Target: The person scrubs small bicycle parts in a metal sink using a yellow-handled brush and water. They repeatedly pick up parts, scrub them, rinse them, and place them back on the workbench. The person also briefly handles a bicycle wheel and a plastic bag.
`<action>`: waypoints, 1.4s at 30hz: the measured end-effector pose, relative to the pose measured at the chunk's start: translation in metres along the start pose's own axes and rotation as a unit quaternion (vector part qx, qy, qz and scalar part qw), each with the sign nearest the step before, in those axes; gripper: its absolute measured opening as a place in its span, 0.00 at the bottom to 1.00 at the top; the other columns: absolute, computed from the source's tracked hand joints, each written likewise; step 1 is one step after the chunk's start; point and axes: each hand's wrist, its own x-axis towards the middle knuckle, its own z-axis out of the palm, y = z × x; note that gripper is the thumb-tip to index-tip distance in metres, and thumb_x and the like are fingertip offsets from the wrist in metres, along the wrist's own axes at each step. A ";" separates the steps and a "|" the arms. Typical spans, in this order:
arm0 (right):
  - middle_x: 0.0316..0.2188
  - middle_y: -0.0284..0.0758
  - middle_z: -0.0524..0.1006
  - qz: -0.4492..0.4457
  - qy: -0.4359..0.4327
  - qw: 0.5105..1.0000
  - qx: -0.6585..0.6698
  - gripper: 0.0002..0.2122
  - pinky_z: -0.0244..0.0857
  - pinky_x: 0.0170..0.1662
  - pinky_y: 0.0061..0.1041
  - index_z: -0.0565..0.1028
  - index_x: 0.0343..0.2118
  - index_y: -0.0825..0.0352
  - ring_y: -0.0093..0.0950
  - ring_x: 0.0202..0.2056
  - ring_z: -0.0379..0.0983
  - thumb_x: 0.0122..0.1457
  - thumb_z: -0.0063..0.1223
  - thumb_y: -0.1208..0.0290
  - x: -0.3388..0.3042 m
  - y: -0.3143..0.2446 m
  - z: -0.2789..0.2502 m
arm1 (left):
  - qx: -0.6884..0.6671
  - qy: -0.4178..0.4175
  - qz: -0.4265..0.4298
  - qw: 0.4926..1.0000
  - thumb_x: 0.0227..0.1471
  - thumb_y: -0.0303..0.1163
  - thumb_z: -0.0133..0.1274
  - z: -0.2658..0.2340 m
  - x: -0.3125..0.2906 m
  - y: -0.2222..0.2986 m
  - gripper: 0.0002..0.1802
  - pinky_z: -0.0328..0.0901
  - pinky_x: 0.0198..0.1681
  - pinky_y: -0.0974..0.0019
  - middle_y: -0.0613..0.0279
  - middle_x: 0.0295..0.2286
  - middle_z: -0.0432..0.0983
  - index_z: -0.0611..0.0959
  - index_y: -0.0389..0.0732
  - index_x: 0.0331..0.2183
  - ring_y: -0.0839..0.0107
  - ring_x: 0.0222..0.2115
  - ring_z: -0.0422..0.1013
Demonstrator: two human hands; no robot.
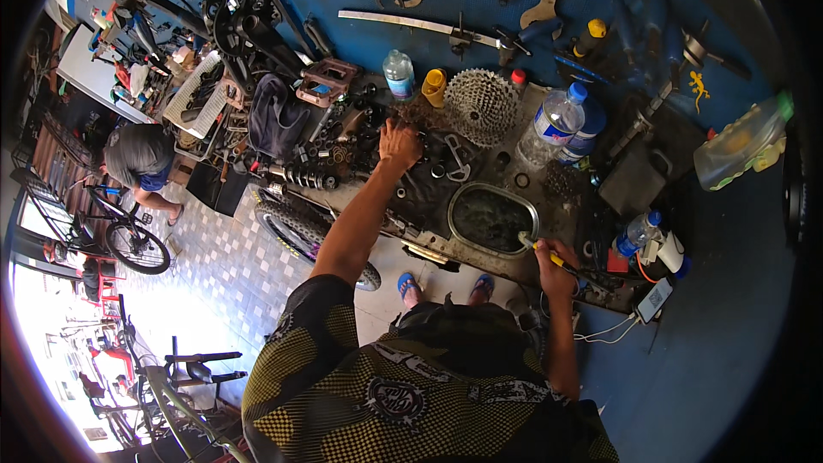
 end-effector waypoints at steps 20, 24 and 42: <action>0.24 0.34 0.80 -0.232 -0.040 0.951 -0.201 0.08 0.70 0.35 0.34 0.84 0.30 0.62 0.32 0.30 0.77 0.56 0.69 0.64 0.033 -0.012 0.014 | -0.803 -0.237 -0.101 0.538 0.62 0.25 0.61 -0.004 -0.140 0.088 0.13 0.80 0.41 0.63 0.57 0.40 0.83 0.83 0.34 0.49 0.64 0.40 0.82; 0.24 0.34 0.81 0.081 -0.132 0.965 0.210 0.13 0.70 0.35 0.29 0.82 0.30 0.67 0.26 0.29 0.78 0.64 0.64 0.60 0.041 -0.039 0.035 | -0.824 -0.264 -0.118 0.488 0.62 0.23 0.61 0.020 -0.159 0.099 0.14 0.81 0.42 0.63 0.56 0.38 0.84 0.83 0.33 0.49 0.64 0.39 0.82; 0.21 0.33 0.79 -0.143 -0.005 0.990 0.006 0.11 0.67 0.36 0.35 0.82 0.28 0.65 0.32 0.30 0.74 0.62 0.65 0.62 0.038 -0.059 0.027 | -0.772 -0.277 -0.122 0.560 0.61 0.18 0.60 0.011 -0.149 0.108 0.13 0.81 0.46 0.62 0.55 0.40 0.82 0.81 0.31 0.48 0.63 0.40 0.82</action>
